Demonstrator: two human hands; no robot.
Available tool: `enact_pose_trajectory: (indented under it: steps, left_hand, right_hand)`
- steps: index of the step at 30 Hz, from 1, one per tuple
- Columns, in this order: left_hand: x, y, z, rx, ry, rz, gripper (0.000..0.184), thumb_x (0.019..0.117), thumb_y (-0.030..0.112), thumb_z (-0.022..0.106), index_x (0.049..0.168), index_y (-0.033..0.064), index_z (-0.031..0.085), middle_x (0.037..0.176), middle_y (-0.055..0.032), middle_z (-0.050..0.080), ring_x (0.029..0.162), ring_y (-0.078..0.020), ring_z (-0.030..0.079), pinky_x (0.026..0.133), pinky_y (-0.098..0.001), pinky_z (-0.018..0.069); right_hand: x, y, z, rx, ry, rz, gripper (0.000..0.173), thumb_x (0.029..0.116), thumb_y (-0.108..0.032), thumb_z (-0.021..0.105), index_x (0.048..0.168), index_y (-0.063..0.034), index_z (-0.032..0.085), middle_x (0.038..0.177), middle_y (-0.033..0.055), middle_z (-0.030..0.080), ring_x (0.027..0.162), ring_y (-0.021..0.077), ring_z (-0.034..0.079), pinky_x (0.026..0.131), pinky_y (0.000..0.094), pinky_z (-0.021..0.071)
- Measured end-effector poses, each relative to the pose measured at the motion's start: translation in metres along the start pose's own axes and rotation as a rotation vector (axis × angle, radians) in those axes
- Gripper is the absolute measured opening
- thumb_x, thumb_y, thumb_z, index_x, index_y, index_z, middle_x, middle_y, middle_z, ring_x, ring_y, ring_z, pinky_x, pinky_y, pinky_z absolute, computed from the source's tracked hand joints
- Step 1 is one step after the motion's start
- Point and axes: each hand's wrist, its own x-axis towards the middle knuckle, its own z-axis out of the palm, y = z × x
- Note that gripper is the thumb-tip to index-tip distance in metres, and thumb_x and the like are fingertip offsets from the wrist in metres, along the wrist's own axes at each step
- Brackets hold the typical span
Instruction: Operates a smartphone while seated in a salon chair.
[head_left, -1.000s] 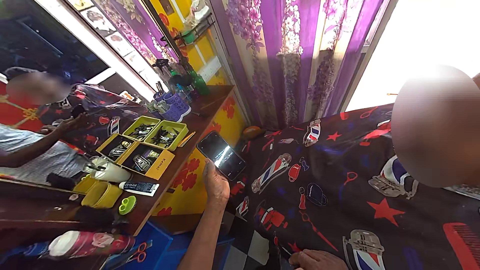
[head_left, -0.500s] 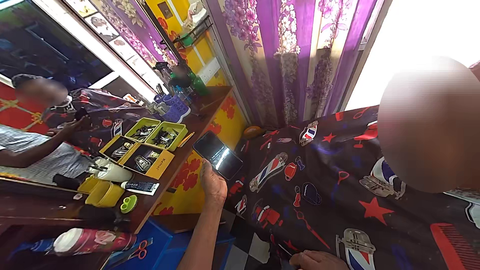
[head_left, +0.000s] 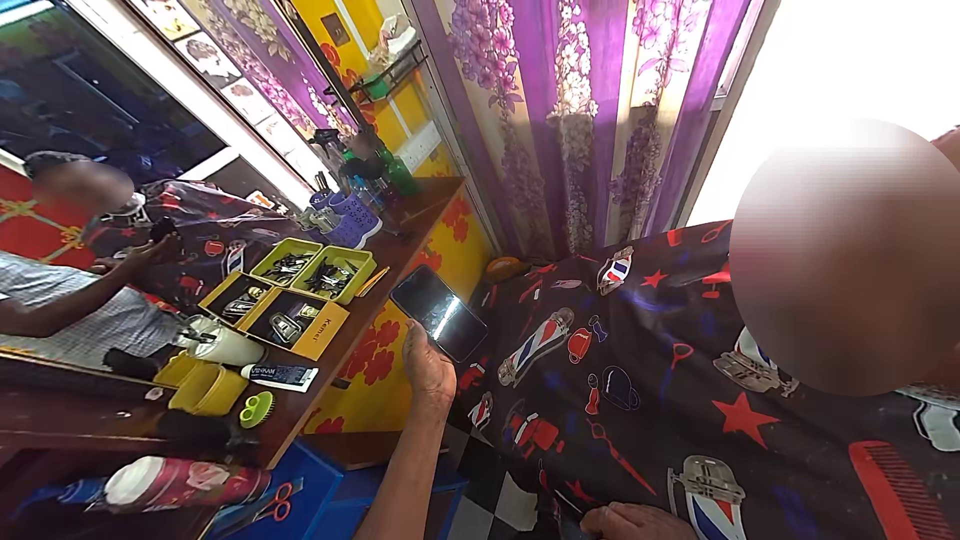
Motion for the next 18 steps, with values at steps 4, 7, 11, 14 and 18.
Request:
enact_pose_trajectory:
  steps: [4, 7, 11, 14, 18]
  left_hand:
    - [0.000, -0.001, 0.000, -0.006, -0.008, -0.003, 0.042, 0.1105, 0.040, 0.035, 0.134, 0.0128, 0.056, 0.129, -0.0058, 0.065, 0.121, -0.0201, 0.062, 0.104, -0.0451, 0.0507]
    - [0.000, -0.001, 0.001, -0.002, -0.004, -0.010, 0.042, 0.1107, 0.040, 0.034, 0.134, 0.0125, 0.055, 0.130, -0.0058, 0.064, 0.122, -0.0201, 0.062, 0.104, -0.0453, 0.0506]
    - [-0.001, -0.001, 0.001, 0.027, 0.003, -0.014, 0.043, 0.1109, 0.040, 0.033, 0.135, 0.0119, 0.054, 0.130, -0.0058, 0.064, 0.122, -0.0196, 0.061, 0.104, -0.0449, 0.0505]
    - [0.000, -0.003, 0.000, 0.028, 0.001, -0.011, 0.044, 0.1107, 0.042, 0.032, 0.135, 0.0123, 0.055, 0.132, -0.0062, 0.063, 0.123, -0.0207, 0.061, 0.104, -0.0461, 0.0501]
    - [-0.001, -0.003, 0.001, 0.017, -0.002, -0.013, 0.044, 0.1106, 0.042, 0.033, 0.134, 0.0125, 0.055, 0.131, -0.0058, 0.064, 0.122, -0.0202, 0.062, 0.103, -0.0458, 0.0509]
  right_hand:
    - [-0.002, 0.025, 0.036, -0.070, 0.051, -0.019, 0.048, 0.1061, -0.059, 0.035, 0.110, -0.0299, 0.073, 0.095, -0.0089, 0.075, 0.091, 0.0099, 0.072, 0.083, 0.0381, 0.0581]
    - [-0.002, 0.028, 0.038, -0.080, 0.056, -0.030, 0.049, 0.1057, -0.060, 0.034, 0.109, -0.0306, 0.073, 0.094, -0.0094, 0.074, 0.091, 0.0093, 0.072, 0.082, 0.0377, 0.0584]
    - [0.007, -0.020, -0.021, -0.017, -0.049, 0.022, 0.048, 0.1076, -0.049, 0.041, 0.113, -0.0149, 0.075, 0.101, 0.0044, 0.077, 0.098, 0.0206, 0.074, 0.090, 0.0431, 0.0556]
    - [-0.004, 0.024, 0.017, -0.007, 0.021, -0.046, 0.046, 0.1064, -0.054, 0.042, 0.111, -0.0215, 0.074, 0.093, 0.0004, 0.074, 0.087, 0.0173, 0.072, 0.079, 0.0423, 0.0586]
    - [0.002, 0.001, -0.003, -0.025, -0.046, 0.034, 0.048, 0.1066, -0.054, 0.040, 0.114, -0.0205, 0.074, 0.100, 0.0004, 0.076, 0.096, 0.0174, 0.074, 0.088, 0.0422, 0.0562]
